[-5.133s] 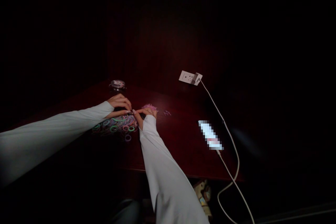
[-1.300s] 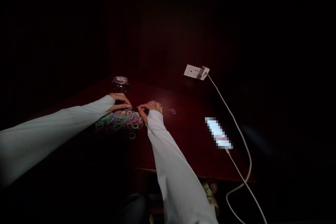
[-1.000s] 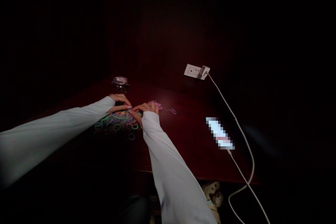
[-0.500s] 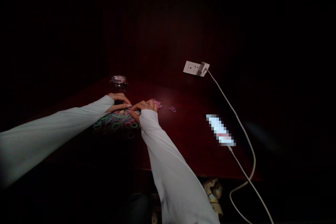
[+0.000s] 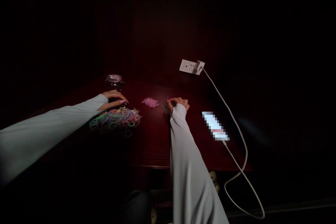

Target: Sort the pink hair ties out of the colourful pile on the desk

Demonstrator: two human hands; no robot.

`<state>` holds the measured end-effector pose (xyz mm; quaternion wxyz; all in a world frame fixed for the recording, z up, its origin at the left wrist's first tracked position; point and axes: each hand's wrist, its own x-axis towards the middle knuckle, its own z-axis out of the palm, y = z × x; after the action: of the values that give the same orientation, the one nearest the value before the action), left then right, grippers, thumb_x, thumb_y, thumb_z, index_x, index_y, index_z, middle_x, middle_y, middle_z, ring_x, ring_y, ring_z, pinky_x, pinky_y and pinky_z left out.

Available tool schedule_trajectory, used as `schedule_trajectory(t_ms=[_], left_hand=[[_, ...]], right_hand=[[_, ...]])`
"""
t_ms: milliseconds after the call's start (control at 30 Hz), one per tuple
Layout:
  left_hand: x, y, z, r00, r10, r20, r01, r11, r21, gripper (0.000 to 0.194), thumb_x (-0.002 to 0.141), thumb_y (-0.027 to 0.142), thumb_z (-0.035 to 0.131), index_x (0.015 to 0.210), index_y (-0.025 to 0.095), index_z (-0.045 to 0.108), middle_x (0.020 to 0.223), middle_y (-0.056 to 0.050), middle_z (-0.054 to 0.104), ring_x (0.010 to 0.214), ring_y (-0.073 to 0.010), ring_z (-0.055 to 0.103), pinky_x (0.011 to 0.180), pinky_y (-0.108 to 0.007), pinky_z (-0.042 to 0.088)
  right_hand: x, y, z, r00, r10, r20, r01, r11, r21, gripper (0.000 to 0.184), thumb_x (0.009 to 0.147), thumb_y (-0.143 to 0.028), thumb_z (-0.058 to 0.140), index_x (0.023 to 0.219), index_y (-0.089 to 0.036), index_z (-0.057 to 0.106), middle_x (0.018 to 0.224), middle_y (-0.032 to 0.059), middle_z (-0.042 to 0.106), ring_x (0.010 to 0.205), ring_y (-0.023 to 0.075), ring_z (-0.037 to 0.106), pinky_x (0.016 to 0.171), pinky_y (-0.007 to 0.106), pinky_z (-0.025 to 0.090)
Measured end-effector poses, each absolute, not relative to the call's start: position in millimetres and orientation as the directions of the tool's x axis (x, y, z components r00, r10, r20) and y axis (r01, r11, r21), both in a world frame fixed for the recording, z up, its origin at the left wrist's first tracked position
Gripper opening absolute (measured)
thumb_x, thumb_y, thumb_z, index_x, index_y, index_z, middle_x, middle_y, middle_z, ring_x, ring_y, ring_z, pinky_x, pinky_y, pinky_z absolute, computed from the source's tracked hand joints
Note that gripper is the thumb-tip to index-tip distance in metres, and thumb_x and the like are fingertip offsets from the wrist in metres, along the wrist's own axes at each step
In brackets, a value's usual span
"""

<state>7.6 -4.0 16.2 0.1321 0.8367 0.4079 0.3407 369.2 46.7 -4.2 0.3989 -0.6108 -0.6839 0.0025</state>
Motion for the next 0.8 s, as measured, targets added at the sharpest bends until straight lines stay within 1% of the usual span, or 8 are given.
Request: schedule_trajectory(t_ms=[33, 67, 200, 367, 500, 567, 633, 800], left_hand=[[7.5, -2.7, 15.5, 0.446, 0.766, 0.463, 0.591, -0.641, 0.490, 0.038, 0.105, 0.050, 0.058, 0.106, 0.024, 0.085, 0.107, -0.006, 0.084, 0.106, -0.0242, 0.069, 0.101, -0.035, 0.050], [7.5, -1.2, 14.5, 0.460, 0.758, 0.462, 0.588, -0.650, 0.481, 0.038, 0.105, 0.050, 0.058, 0.106, 0.024, 0.085, 0.108, -0.006, 0.084, 0.106, -0.0242, 0.069, 0.100, -0.035, 0.050], [5.6, 6.4, 8.4, 0.502, 0.739, 0.450, 0.594, -0.672, 0.441, 0.038, 0.104, 0.052, 0.059, 0.106, 0.025, 0.086, 0.110, -0.005, 0.084, 0.106, -0.0244, 0.068, 0.102, -0.035, 0.048], [0.9, 12.4, 3.3, 0.505, 0.745, 0.436, 0.608, -0.666, 0.432, 0.040, 0.104, 0.054, 0.058, 0.107, 0.026, 0.085, 0.110, -0.005, 0.084, 0.106, -0.0246, 0.067, 0.103, -0.035, 0.047], [0.8, 10.3, 5.1, 0.515, 0.742, 0.430, 0.607, -0.670, 0.428, 0.038, 0.105, 0.054, 0.058, 0.109, 0.027, 0.085, 0.111, -0.004, 0.084, 0.107, -0.0243, 0.067, 0.102, -0.035, 0.046], [1.6, 8.7, 6.1, 0.521, 0.737, 0.430, 0.600, -0.675, 0.430, 0.039, 0.105, 0.055, 0.058, 0.108, 0.027, 0.085, 0.109, -0.004, 0.084, 0.105, -0.0238, 0.067, 0.100, -0.035, 0.046], [2.0, 7.9, 6.4, 0.528, 0.730, 0.433, 0.587, -0.683, 0.436, 0.039, 0.106, 0.054, 0.058, 0.107, 0.026, 0.085, 0.108, -0.004, 0.084, 0.103, -0.0233, 0.067, 0.100, -0.034, 0.046], [0.5, 10.4, 4.1, 0.520, 0.740, 0.426, 0.592, -0.672, 0.445, 0.037, 0.106, 0.052, 0.058, 0.108, 0.026, 0.085, 0.109, -0.004, 0.084, 0.107, -0.0238, 0.067, 0.102, -0.035, 0.045]], right_hand=[[387.4, 48.2, -4.3, 0.096, 0.838, 0.536, 0.851, 0.210, -0.481, 0.027, 0.098, -0.047, 0.076, 0.092, -0.022, 0.085, 0.109, 0.0141, 0.077, 0.116, 0.0349, 0.051, 0.100, 0.052, 0.036], [402.4, 48.3, -4.8, 0.077, 0.850, 0.521, 0.871, 0.197, -0.450, 0.028, 0.097, -0.048, 0.076, 0.092, -0.022, 0.085, 0.109, 0.0146, 0.077, 0.114, 0.0353, 0.050, 0.097, 0.052, 0.036], [422.7, 40.4, -5.6, 0.042, 0.861, 0.507, 0.909, 0.177, -0.377, 0.032, 0.097, -0.052, 0.073, 0.088, -0.024, 0.085, 0.105, 0.0119, 0.075, 0.112, 0.0332, 0.049, 0.097, 0.050, 0.034], [401.6, 30.5, 0.8, -0.081, 0.891, 0.448, 0.944, 0.213, -0.254, 0.017, 0.098, -0.038, 0.075, 0.094, -0.026, 0.086, 0.109, 0.0077, 0.075, 0.114, 0.0292, 0.046, 0.099, 0.043, 0.029], [395.1, 27.8, 4.9, -0.130, 0.890, 0.437, 0.958, 0.227, -0.177, 0.016, 0.099, -0.036, 0.075, 0.097, -0.025, 0.085, 0.111, 0.0080, 0.075, 0.116, 0.0301, 0.047, 0.099, 0.042, 0.027], [395.3, 26.8, 5.4, -0.103, 0.890, 0.443, 0.966, 0.196, -0.170, 0.017, 0.100, -0.037, 0.074, 0.097, -0.025, 0.085, 0.112, 0.0084, 0.075, 0.117, 0.0309, 0.047, 0.099, 0.041, 0.027], [395.9, 25.7, 5.1, -0.058, 0.892, 0.449, 0.969, 0.159, -0.191, 0.020, 0.100, -0.041, 0.074, 0.098, -0.025, 0.084, 0.112, 0.0087, 0.075, 0.118, 0.0319, 0.048, 0.098, 0.041, 0.027], [401.5, 29.0, 0.7, 0.047, 0.886, 0.462, 0.943, 0.113, -0.314, 0.030, 0.102, -0.052, 0.068, 0.100, -0.026, 0.084, 0.113, 0.0086, 0.075, 0.117, 0.0314, 0.050, 0.097, 0.041, 0.031]])
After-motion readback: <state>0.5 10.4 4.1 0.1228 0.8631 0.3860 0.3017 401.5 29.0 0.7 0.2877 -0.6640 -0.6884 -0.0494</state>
